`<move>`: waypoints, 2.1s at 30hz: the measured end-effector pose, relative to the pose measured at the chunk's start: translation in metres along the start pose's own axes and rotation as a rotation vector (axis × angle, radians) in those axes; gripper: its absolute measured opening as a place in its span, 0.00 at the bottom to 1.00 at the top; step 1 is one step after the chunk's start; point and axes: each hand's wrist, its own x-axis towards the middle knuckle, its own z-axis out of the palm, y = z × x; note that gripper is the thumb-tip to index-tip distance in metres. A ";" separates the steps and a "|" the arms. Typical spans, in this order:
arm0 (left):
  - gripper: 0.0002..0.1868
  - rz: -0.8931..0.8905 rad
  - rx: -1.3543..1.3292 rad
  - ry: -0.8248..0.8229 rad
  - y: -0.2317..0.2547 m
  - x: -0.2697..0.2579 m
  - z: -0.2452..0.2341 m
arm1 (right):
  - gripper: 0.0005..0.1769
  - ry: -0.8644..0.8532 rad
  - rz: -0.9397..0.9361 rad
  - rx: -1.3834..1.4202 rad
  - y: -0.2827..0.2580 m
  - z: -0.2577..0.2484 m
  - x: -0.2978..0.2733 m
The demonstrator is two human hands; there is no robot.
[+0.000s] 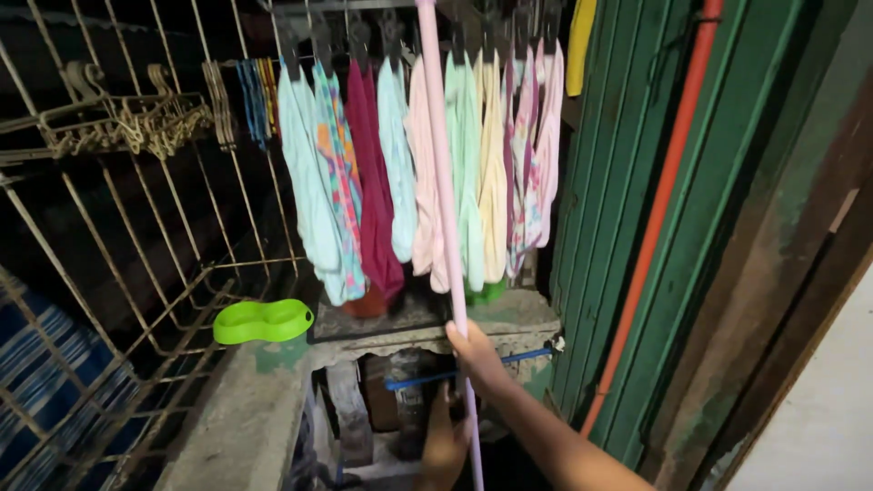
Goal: The person is hanging laundry on a rack and a pole using a clothes fork.
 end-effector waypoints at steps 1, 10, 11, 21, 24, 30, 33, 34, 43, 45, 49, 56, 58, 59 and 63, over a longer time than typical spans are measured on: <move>0.43 -0.152 -0.283 -0.079 -0.025 -0.005 0.010 | 0.17 -0.005 -0.009 -0.002 -0.019 0.005 0.001; 0.36 -0.119 -0.236 -0.006 -0.116 0.023 0.050 | 0.16 -0.087 -0.105 0.293 -0.102 0.023 0.048; 0.36 -0.099 -0.241 -0.004 -0.113 0.039 0.052 | 0.16 -0.092 -0.124 0.288 -0.118 0.023 0.052; 0.32 0.064 -0.067 0.181 -0.026 0.122 0.053 | 0.14 -0.124 -0.134 0.207 -0.227 0.009 0.104; 0.30 0.213 -0.094 0.186 0.035 0.143 0.040 | 0.14 -0.116 -0.108 0.209 -0.265 0.007 0.108; 0.27 0.217 -0.227 0.132 0.170 0.182 0.010 | 0.16 -0.115 -0.216 0.172 -0.337 0.008 0.123; 0.29 0.057 -0.243 0.092 0.223 0.198 0.002 | 0.20 -0.088 -0.347 0.080 -0.359 0.001 0.154; 0.30 -0.086 -0.229 0.062 0.239 0.204 0.000 | 0.22 -0.077 -0.447 0.028 -0.363 -0.002 0.169; 0.29 0.446 -0.123 0.266 0.261 0.271 0.013 | 0.25 0.011 -0.514 0.093 -0.424 0.009 0.212; 0.30 0.199 -0.228 0.165 0.294 0.273 0.007 | 0.25 0.046 -0.532 0.077 -0.432 0.010 0.215; 0.33 0.015 -0.302 0.036 0.299 0.296 0.013 | 0.27 0.071 -0.583 0.086 -0.440 0.007 0.232; 0.36 0.261 -0.176 0.124 0.316 0.299 -0.008 | 0.24 0.088 -0.599 0.104 -0.470 0.022 0.230; 0.38 0.396 -0.101 0.177 0.316 0.291 -0.014 | 0.24 0.112 -0.590 0.112 -0.480 0.024 0.230; 0.38 0.396 -0.100 0.179 0.314 0.285 -0.016 | 0.24 0.110 -0.590 0.113 -0.484 0.023 0.228; 0.33 0.124 -0.220 0.103 0.317 0.274 -0.020 | 0.24 0.029 -0.625 0.153 -0.503 0.020 0.227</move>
